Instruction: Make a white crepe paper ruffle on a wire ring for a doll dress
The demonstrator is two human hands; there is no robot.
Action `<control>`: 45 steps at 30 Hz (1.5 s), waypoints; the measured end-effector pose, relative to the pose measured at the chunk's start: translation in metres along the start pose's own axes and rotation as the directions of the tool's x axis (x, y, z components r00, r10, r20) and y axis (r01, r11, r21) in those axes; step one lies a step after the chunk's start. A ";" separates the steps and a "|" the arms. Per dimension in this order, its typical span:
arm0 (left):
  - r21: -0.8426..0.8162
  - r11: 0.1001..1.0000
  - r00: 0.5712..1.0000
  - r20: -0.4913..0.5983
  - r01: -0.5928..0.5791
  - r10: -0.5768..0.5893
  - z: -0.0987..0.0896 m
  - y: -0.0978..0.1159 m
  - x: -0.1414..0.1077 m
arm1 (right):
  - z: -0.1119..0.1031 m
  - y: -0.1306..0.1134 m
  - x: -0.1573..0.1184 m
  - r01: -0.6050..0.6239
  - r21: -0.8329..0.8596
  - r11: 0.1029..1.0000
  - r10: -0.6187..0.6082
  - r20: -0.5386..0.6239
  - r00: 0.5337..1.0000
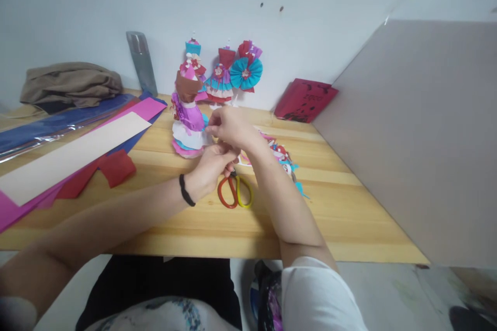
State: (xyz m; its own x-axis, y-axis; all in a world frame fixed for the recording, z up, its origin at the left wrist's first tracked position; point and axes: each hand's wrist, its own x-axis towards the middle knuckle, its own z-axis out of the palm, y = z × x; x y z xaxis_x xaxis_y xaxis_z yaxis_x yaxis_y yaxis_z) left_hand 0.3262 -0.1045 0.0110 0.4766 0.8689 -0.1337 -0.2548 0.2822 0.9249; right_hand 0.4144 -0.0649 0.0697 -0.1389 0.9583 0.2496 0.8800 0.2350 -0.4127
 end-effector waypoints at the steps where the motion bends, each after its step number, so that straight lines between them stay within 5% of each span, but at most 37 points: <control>1: -0.039 0.999 1.000 -0.012 0.005 -0.006 0.000 0.000 0.001 | -0.001 -0.001 -0.001 -0.004 0.012 1.000 0.005 -0.020 1.000; 7: -0.243 0.970 0.998 0.054 -0.017 0.031 -0.007 0.001 0.000 | -0.019 0.014 -0.016 -0.040 0.291 0.956 0.114 -0.242 0.964; 10: -0.303 0.953 0.995 0.094 -0.015 0.046 -0.007 0.002 -0.002 | -0.025 0.036 -0.036 -0.178 0.389 0.904 0.275 -0.208 0.939; 13: -0.349 0.937 0.983 0.171 -0.002 0.066 -0.005 0.003 -0.005 | -0.016 0.057 -0.064 -0.329 0.321 0.888 0.321 0.079 0.944; 15: -0.377 0.926 0.974 0.215 0.017 0.070 -0.004 0.004 -0.006 | 0.001 0.062 -0.085 -0.316 0.257 0.913 0.259 0.233 0.937; 18: -0.412 0.910 0.968 0.245 0.052 0.056 -0.003 0.008 -0.007 | 0.032 0.052 -0.108 -0.287 0.191 0.939 0.239 0.242 0.940; 22: -0.431 0.899 0.972 0.233 0.075 0.031 -0.004 0.013 -0.005 | 0.058 0.027 -0.121 -0.194 -0.183 0.964 0.219 0.124 0.968; 27: -0.461 0.883 0.967 0.253 0.090 0.034 -0.007 0.016 -0.003 | 0.059 0.027 -0.119 -0.222 -0.120 0.968 0.242 0.184 0.953; 32: -0.453 0.886 0.957 0.287 0.098 0.041 -0.013 0.018 -0.004 | 0.044 0.056 -0.106 -0.297 0.242 0.924 0.326 -0.089 0.941; 34: -0.446 0.890 0.953 0.298 0.092 0.050 -0.015 0.017 -0.006 | 0.036 0.067 -0.097 -0.287 0.494 0.821 0.387 -0.113 0.915; 37: -0.436 0.896 0.948 0.312 0.083 0.065 -0.016 0.014 -0.009 | 0.024 0.074 -0.080 -0.251 0.696 0.672 0.432 -0.093 0.897; 40: -0.431 0.898 0.948 0.314 0.091 0.055 -0.018 0.009 -0.010 | 0.013 0.069 -0.061 -0.274 0.720 0.638 0.446 -0.055 0.894; 45: -0.414 0.909 0.951 0.298 0.054 0.079 -0.022 0.008 -0.010 | 0.010 0.054 -0.034 -0.363 0.721 0.590 0.355 0.172 0.919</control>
State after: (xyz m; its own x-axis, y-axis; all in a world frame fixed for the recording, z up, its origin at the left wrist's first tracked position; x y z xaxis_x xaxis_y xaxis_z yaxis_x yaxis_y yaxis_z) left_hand 0.3007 -0.1021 0.0115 0.6839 0.7278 0.0515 -0.5537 0.4717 0.6862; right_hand 0.4621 -0.0828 0.0297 0.1069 0.9919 -0.0683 0.2419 -0.0926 -0.9659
